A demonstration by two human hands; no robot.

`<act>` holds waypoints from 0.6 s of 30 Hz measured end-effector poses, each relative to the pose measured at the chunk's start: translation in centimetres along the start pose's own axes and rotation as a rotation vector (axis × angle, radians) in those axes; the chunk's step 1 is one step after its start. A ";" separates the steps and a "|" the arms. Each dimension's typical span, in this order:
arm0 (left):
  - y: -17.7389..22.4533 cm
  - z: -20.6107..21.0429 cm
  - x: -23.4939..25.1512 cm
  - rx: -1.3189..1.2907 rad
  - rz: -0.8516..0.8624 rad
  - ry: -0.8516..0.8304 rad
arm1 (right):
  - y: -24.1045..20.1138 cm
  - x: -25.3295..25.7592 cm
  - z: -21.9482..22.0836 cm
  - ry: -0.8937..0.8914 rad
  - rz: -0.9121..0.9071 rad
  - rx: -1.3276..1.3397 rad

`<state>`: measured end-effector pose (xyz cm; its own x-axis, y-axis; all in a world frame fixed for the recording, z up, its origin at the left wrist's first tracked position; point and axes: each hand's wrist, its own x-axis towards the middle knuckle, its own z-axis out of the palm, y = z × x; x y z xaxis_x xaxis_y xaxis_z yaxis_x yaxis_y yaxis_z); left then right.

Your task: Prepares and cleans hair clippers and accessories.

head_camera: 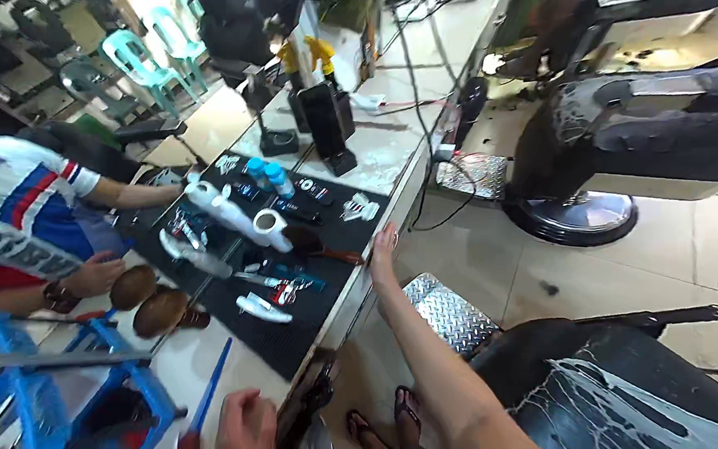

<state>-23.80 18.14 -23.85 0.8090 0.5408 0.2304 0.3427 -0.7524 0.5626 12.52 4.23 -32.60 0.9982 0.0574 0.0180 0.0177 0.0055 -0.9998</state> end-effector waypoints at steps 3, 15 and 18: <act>-0.4 -0.2 -0.1 -0.027 -0.003 0.041 | 0.9 0.3 -3.2 -0.187 -0.004 -0.033; -0.6 -4.4 -8.4 -0.476 -0.042 0.079 | 1.2 -26.0 -9.5 -0.405 0.278 -0.178; -2.8 -5.0 -16.8 -0.502 -0.016 -0.050 | 1.3 -29.7 -8.8 -0.403 0.297 -0.090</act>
<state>-40.76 13.00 -25.35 0.8317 0.5227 0.1875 0.0927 -0.4636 0.8812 -16.62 -6.21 -34.47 0.8598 0.4239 -0.2847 -0.2411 -0.1545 -0.9581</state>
